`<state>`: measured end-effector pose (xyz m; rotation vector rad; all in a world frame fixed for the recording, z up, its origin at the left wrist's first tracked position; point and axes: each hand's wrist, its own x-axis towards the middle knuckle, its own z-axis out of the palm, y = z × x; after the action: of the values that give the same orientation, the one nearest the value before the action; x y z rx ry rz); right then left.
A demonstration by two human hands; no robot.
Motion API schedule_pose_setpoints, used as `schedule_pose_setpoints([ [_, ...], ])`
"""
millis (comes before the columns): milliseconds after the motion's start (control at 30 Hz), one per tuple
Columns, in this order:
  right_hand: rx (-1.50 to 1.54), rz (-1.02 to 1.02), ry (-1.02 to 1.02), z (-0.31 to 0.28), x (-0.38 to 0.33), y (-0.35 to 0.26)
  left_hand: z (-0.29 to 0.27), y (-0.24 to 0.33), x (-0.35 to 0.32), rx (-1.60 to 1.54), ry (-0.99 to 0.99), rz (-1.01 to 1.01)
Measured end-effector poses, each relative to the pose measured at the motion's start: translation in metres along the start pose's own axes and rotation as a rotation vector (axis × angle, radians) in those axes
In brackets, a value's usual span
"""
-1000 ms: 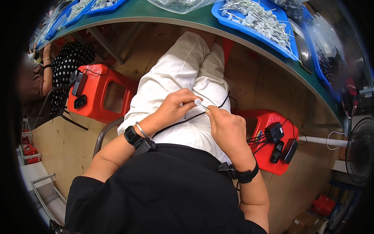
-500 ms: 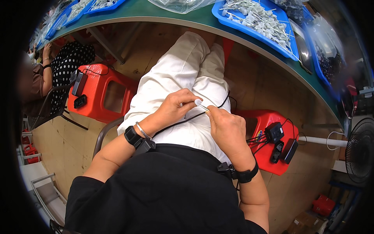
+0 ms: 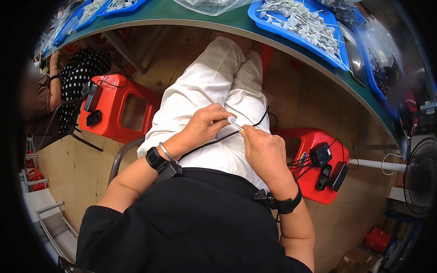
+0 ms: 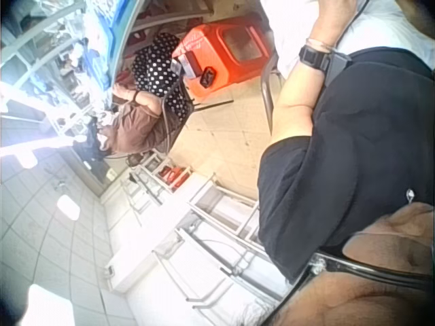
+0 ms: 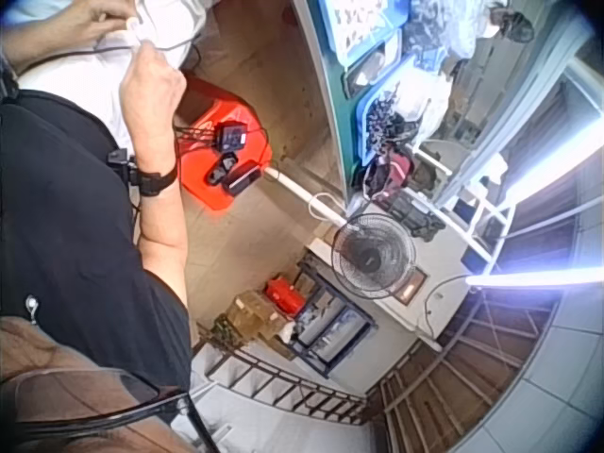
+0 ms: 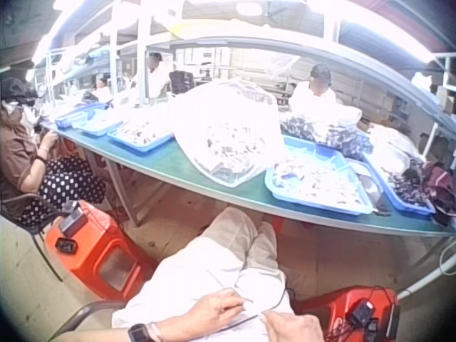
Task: Assembling small white plastic components by attaching a black cord.
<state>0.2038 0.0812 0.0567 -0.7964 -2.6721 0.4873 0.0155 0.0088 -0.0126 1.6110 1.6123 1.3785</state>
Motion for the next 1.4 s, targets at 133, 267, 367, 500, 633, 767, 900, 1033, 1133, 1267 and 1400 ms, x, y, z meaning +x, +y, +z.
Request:
schedule_pose_setpoints([
  [133,0.057,0.088,-0.072,-0.003,0.000,-0.003,0.001,0.000,0.000,0.004,0.001,-0.014],
  [267,0.177,0.145,-0.155,-0.003,-0.002,-0.004,0.001,-0.004,0.002,0.002,0.044,-0.031],
  [367,0.283,0.204,-0.144,-0.008,0.000,-0.004,0.000,-0.004,0.002,-0.102,0.007,-0.124],
  [500,0.364,0.306,-0.132,-0.011,0.002,0.003,-0.001,-0.003,0.002,-0.280,-0.064,-0.245],
  [633,0.401,0.298,-0.156,-0.006,0.001,0.006,-0.002,0.000,0.003,-0.281,-0.091,-0.236],
  [767,0.435,0.297,-0.174,-0.003,0.001,0.008,-0.004,0.003,0.003,-0.248,-0.110,-0.201],
  [900,0.493,0.292,-0.200,-0.002,0.002,0.009,-0.002,0.000,0.002,-0.219,-0.094,-0.128],
  [1033,0.539,0.331,-0.245,0.001,0.001,0.012,-0.002,0.001,0.002,-0.198,-0.097,-0.120],
  [1133,0.664,0.403,-0.286,0.001,0.002,0.013,-0.002,0.002,0.003,-0.174,-0.108,-0.129],
  [1267,0.712,0.447,-0.331,0.002,0.004,0.014,-0.001,0.000,0.002,-0.145,-0.102,-0.096],
  [1400,0.792,0.479,-0.374,0.004,0.005,0.017,-0.002,0.000,0.003,-0.158,-0.128,-0.129],
])
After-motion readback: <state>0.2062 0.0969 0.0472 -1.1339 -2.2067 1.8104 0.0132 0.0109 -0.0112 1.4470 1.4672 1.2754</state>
